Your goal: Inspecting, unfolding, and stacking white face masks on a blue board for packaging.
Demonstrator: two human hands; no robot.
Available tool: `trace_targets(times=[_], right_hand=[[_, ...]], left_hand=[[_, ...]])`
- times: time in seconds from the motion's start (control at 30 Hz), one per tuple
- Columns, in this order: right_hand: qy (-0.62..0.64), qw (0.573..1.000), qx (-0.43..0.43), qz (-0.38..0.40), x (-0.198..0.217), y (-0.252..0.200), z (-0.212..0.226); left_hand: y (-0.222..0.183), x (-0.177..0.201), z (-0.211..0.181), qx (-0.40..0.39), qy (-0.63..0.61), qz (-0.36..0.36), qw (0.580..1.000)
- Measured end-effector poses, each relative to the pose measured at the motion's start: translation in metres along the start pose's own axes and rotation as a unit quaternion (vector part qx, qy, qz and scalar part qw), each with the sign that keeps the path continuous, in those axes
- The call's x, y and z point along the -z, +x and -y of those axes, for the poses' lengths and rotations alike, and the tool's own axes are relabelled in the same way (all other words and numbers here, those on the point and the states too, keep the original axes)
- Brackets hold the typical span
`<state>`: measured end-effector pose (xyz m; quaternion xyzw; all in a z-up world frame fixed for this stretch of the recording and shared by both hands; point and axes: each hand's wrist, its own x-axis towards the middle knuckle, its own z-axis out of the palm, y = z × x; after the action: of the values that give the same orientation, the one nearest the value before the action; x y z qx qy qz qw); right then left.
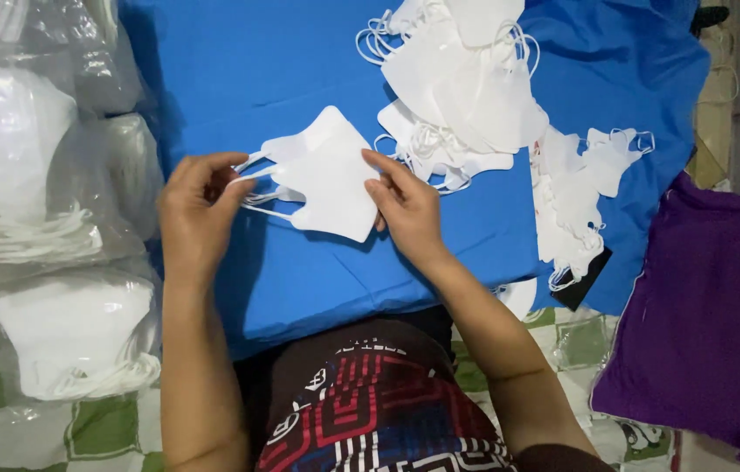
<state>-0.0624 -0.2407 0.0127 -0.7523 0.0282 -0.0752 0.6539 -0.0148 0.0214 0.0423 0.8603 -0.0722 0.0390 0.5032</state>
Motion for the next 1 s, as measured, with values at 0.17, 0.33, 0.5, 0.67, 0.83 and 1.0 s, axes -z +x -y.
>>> trace_targets(times=[0.17,0.33,0.5,0.67,0.83,1.0], right_hand=[[-0.044,0.998,0.039,-0.007,-0.016,0.023,-0.001],[-0.166,0.983,0.073,0.007,-0.018,0.033,-0.011],[-0.392,0.911,0.11,0.062,-0.014,0.032,-0.009],[-0.455,0.878,0.129,0.069,-0.014,0.03,0.0],[-0.37,0.923,0.103,0.017,0.025,0.021,0.005],[-0.335,0.893,0.089,-0.286,0.134,0.021,-0.016]], left_hand=[[0.014,-0.006,0.001,-0.016,0.061,-0.017,0.998],[0.018,-0.014,0.003,-0.005,0.097,0.006,0.995],[0.015,-0.017,0.014,-0.004,0.106,0.007,0.994],[0.014,-0.016,0.03,-0.02,0.099,0.012,0.995],[0.012,-0.017,0.043,-0.087,0.09,0.009,0.992],[0.012,-0.022,0.051,-0.112,0.096,-0.027,0.989]])
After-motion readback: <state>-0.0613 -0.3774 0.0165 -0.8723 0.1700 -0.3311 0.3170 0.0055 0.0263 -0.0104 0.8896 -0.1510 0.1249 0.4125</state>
